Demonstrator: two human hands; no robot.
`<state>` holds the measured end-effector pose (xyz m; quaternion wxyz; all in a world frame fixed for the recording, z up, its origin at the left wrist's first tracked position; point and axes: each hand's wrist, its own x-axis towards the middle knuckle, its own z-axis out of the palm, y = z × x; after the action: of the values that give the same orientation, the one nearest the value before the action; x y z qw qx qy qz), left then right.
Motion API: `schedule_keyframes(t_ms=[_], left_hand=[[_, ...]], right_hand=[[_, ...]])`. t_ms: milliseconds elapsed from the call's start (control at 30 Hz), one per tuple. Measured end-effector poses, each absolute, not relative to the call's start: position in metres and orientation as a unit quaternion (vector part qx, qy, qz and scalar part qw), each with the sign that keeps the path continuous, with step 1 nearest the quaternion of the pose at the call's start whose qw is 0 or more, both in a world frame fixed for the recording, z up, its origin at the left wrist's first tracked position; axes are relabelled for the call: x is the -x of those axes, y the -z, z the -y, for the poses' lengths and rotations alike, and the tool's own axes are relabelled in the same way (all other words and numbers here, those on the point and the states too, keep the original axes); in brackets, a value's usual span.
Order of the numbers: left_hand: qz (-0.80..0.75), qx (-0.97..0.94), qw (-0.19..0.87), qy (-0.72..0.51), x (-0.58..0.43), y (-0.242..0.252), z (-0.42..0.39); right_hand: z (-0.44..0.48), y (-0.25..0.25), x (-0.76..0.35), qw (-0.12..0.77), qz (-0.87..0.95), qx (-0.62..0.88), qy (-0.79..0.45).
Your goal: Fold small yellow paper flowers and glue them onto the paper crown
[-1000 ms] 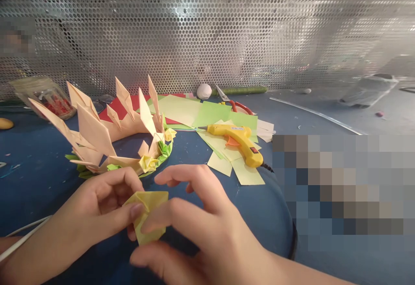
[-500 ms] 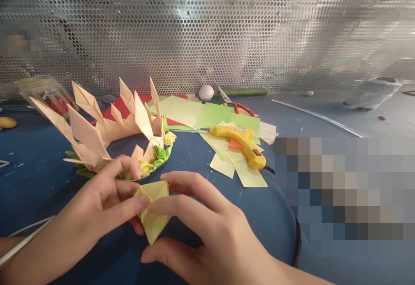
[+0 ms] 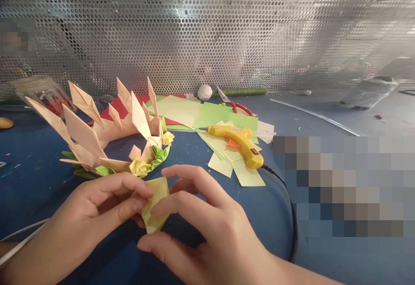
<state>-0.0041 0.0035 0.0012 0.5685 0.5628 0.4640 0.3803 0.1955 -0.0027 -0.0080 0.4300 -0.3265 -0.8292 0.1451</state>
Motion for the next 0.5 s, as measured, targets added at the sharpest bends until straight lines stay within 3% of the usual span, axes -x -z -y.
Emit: schedule_keyframes(t_ms=[500], left_hand=[[-0.476, -0.561, 0.574, -0.36, -0.0011, -0.0067, -0.0048]], right_hand=[[0.0005, 0.0124, -0.1923, 0.44, 0.826, 0.334, -0.116]])
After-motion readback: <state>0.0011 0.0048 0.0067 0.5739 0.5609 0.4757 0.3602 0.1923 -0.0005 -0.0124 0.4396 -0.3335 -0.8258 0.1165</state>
